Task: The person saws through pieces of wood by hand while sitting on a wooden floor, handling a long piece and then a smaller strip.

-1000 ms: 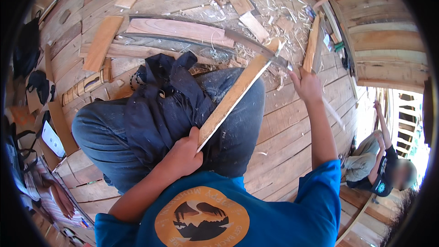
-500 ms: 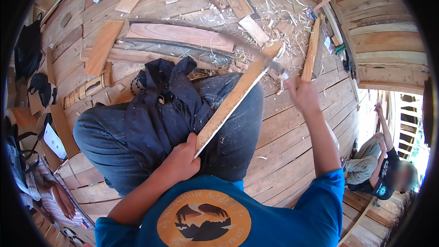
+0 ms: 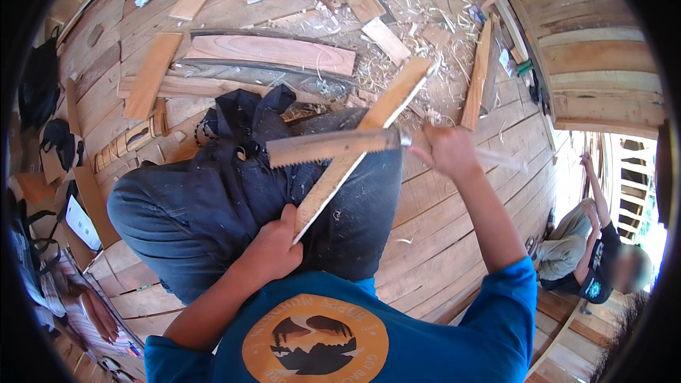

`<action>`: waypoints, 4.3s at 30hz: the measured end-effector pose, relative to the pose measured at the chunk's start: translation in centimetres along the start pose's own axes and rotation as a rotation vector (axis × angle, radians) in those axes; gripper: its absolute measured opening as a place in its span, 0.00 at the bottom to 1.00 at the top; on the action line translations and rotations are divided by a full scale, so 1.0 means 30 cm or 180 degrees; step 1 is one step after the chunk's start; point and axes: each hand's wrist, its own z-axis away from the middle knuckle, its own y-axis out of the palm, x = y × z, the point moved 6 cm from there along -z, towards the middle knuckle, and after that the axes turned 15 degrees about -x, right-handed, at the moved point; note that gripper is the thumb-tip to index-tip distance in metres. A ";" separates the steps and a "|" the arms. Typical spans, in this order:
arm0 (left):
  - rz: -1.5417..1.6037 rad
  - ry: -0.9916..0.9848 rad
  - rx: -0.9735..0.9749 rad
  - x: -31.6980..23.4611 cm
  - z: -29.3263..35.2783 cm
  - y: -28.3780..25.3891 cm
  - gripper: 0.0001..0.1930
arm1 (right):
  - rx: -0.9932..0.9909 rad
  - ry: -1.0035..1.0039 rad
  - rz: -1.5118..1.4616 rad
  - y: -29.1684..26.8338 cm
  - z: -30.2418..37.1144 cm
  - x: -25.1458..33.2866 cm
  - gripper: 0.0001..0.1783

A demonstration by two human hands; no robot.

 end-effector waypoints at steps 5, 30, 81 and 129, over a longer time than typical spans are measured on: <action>0.0029 0.0018 0.0103 -0.021 0.005 -0.007 0.19 | -0.0533 0.1405 0.0725 -0.029 -0.010 -0.343 0.30; 0.1925 -0.0483 0.0906 0.060 -0.011 0.017 0.14 | -0.1051 0.2967 -0.1612 0.035 0.122 -0.054 0.29; 0.5090 0.0014 0.2898 -0.345 -0.279 -0.581 0.28 | -0.1809 0.3195 -0.1008 0.055 0.088 0.278 0.19; 0.2179 0.0751 0.0393 -0.260 -0.340 -0.562 0.13 | -0.1820 0.3310 -0.1475 0.027 0.096 0.293 0.21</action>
